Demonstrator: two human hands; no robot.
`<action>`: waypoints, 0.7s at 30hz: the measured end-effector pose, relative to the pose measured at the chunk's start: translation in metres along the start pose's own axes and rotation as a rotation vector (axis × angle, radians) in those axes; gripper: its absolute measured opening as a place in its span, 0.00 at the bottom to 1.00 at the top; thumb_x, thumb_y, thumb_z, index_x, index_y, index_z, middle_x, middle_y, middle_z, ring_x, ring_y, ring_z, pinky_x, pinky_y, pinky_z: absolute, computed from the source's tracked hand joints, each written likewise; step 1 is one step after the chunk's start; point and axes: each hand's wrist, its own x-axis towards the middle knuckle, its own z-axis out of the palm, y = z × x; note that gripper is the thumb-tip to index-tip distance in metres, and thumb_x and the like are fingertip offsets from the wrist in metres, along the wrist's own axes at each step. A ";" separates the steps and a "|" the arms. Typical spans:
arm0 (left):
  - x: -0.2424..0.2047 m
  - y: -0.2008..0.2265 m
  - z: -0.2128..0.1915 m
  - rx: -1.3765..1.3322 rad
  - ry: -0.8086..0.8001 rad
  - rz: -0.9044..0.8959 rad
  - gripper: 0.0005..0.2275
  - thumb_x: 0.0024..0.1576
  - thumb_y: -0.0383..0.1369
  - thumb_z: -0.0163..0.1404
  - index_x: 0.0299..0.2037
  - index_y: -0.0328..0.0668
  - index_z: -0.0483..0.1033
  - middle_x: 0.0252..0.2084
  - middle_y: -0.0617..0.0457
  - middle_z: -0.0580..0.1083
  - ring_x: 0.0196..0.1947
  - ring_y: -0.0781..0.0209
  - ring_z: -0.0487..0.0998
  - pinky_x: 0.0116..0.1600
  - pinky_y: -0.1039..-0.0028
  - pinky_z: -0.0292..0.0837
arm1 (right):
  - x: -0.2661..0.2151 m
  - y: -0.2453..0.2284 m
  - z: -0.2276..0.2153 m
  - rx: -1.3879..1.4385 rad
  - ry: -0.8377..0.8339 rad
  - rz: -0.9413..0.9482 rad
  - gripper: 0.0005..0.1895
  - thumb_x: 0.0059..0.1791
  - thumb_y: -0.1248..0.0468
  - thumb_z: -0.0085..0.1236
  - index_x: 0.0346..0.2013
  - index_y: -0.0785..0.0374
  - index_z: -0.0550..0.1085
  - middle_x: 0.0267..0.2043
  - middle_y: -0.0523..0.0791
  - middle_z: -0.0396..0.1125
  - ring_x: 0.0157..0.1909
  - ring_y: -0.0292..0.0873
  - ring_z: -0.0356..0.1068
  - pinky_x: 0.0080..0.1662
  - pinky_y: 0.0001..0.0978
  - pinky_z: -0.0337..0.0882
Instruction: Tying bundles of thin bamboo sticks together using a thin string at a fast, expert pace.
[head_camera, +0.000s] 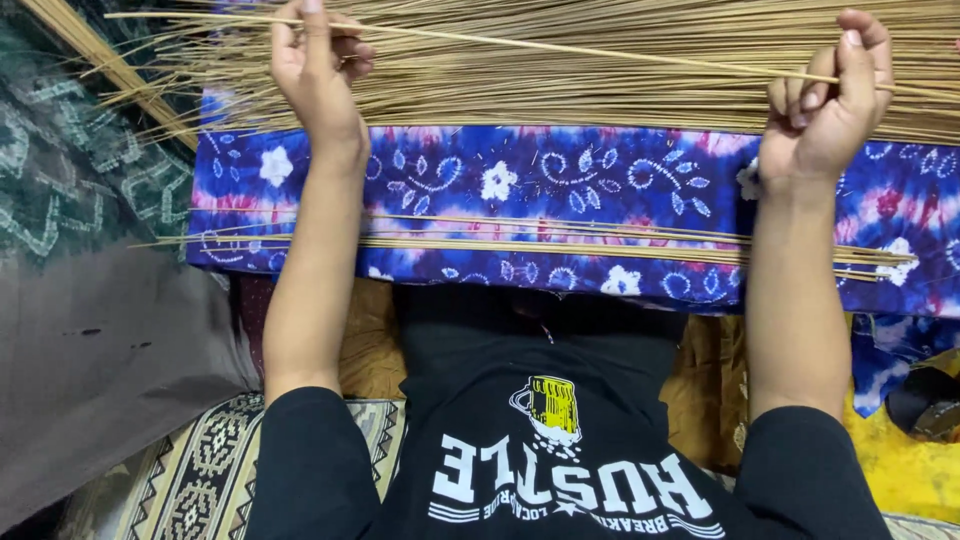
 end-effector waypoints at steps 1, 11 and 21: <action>0.002 0.003 -0.009 0.002 0.005 0.000 0.09 0.60 0.39 0.53 0.40 0.43 0.72 0.29 0.47 0.79 0.22 0.60 0.78 0.25 0.75 0.70 | -0.003 -0.002 -0.005 0.000 -0.004 0.004 0.07 0.64 0.66 0.43 0.52 0.60 0.71 0.21 0.39 0.50 0.18 0.31 0.42 0.24 0.25 0.47; -0.020 0.020 -0.088 0.111 -0.045 -0.053 0.13 0.65 0.45 0.40 0.44 0.46 0.65 0.34 0.46 0.78 0.30 0.57 0.80 0.33 0.74 0.77 | -0.062 -0.027 -0.040 -0.135 0.094 0.172 0.07 0.63 0.70 0.44 0.49 0.57 0.71 0.22 0.37 0.56 0.18 0.30 0.48 0.24 0.23 0.49; -0.046 0.010 -0.134 0.341 -0.085 -0.086 0.10 0.69 0.41 0.35 0.46 0.45 0.64 0.29 0.50 0.75 0.29 0.55 0.83 0.34 0.75 0.76 | -0.086 -0.035 -0.053 -0.284 0.126 0.170 0.05 0.61 0.70 0.44 0.46 0.56 0.68 0.18 0.39 0.49 0.17 0.32 0.42 0.26 0.26 0.46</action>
